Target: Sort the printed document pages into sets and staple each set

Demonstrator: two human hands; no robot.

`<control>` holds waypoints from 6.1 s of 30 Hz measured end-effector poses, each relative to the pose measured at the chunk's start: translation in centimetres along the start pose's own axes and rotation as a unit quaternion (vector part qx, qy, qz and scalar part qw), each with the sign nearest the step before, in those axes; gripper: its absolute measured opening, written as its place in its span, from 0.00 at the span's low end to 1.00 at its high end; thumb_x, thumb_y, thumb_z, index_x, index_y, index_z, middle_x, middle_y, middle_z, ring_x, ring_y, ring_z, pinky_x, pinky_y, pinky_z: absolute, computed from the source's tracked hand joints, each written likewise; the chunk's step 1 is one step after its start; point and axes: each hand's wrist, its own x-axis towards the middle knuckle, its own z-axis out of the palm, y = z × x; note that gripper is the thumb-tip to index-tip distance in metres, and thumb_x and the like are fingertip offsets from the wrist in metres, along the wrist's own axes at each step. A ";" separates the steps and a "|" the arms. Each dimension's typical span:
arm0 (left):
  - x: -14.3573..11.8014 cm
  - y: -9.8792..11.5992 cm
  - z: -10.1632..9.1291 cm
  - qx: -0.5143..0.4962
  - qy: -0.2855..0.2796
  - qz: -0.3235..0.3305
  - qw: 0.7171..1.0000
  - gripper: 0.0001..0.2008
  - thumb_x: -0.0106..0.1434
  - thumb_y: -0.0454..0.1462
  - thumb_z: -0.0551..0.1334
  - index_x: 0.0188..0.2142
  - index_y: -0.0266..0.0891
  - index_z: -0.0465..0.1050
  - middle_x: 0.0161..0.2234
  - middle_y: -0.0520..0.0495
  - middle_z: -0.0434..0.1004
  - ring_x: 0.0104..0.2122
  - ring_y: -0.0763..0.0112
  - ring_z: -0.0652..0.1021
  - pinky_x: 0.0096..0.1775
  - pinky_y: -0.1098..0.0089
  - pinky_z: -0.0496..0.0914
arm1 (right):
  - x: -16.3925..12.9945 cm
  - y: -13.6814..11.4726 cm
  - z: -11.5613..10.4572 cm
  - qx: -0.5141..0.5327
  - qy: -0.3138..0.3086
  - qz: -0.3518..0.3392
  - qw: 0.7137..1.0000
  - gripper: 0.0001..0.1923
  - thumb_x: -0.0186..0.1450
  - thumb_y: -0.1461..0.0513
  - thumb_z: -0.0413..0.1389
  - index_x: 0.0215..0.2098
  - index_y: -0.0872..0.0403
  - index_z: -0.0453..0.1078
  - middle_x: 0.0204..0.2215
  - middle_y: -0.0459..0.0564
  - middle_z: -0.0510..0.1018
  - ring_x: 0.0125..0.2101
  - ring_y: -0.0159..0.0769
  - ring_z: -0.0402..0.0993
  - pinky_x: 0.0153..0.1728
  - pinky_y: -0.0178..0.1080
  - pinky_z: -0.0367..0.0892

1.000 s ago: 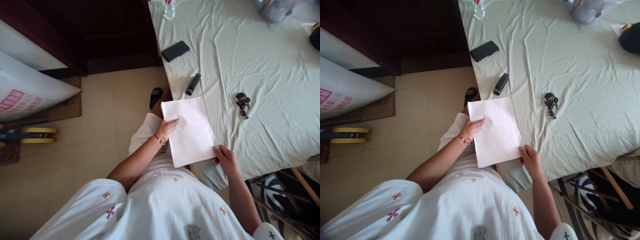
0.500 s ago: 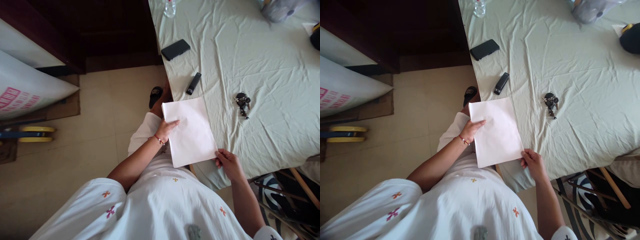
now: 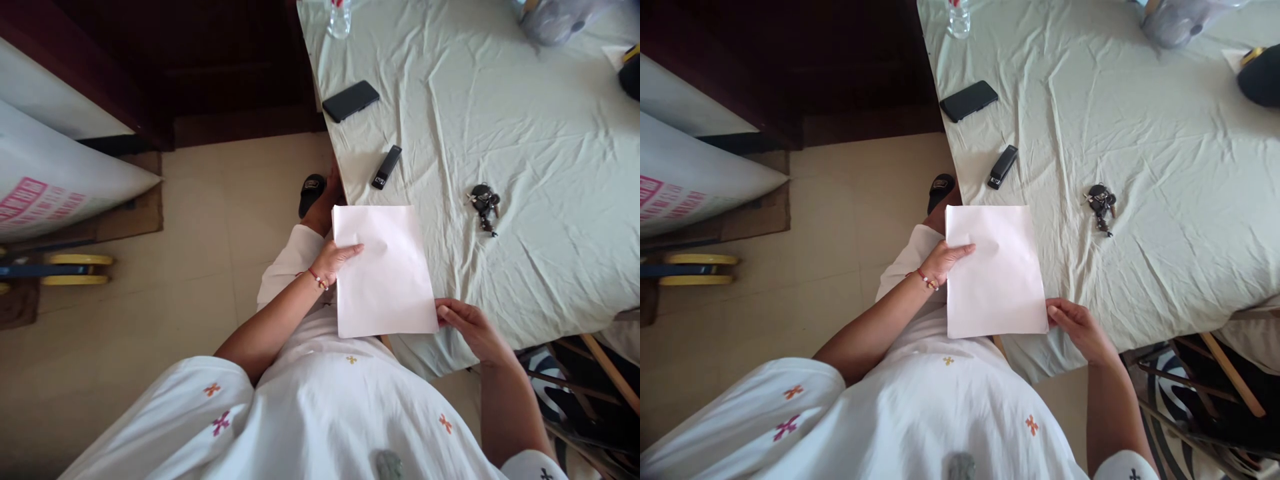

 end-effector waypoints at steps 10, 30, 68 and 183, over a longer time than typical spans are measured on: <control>-0.6 -0.5 1.1 0.011 -0.072 -0.034 0.997 0.32 0.34 0.41 0.85 0.41 0.34 0.84 0.42 0.40 0.87 0.37 0.59 0.84 0.51 0.55 0.77 | 7.5 -4.2 0.3 0.137 0.118 -0.046 0.982 0.24 0.48 0.44 0.76 0.34 0.50 0.81 0.27 0.45 0.81 0.25 0.29 0.74 0.28 0.32 0.72; -1.6 -0.4 1.1 0.030 -0.102 0.018 0.994 0.30 0.38 0.43 0.84 0.42 0.37 0.85 0.46 0.39 0.87 0.46 0.52 0.84 0.56 0.53 0.75 | 10.9 -7.4 1.8 0.199 0.169 -0.106 0.959 0.26 0.48 0.42 0.73 0.33 0.47 0.73 0.26 0.46 0.81 0.27 0.39 0.79 0.27 0.40 0.78; 0.9 4.3 3.0 0.003 -0.105 0.144 0.984 0.33 0.46 0.39 0.76 0.54 0.47 0.77 0.41 0.49 0.81 0.48 0.54 0.80 0.52 0.59 0.72 | 11.6 -9.5 0.2 0.093 0.078 -0.081 0.989 0.28 0.50 0.39 0.73 0.25 0.52 0.75 0.21 0.49 0.80 0.19 0.36 0.75 0.19 0.38 0.73; 6.0 7.2 3.2 0.138 -0.021 0.088 0.986 0.15 0.54 0.33 0.75 0.24 0.36 0.68 0.20 0.58 0.58 0.17 0.85 0.56 0.23 0.75 0.45 | 13.9 -8.2 -2.6 0.059 0.102 -0.035 0.992 0.17 0.55 0.47 0.72 0.33 0.48 0.80 0.30 0.48 0.86 0.25 0.39 0.81 0.25 0.40 0.78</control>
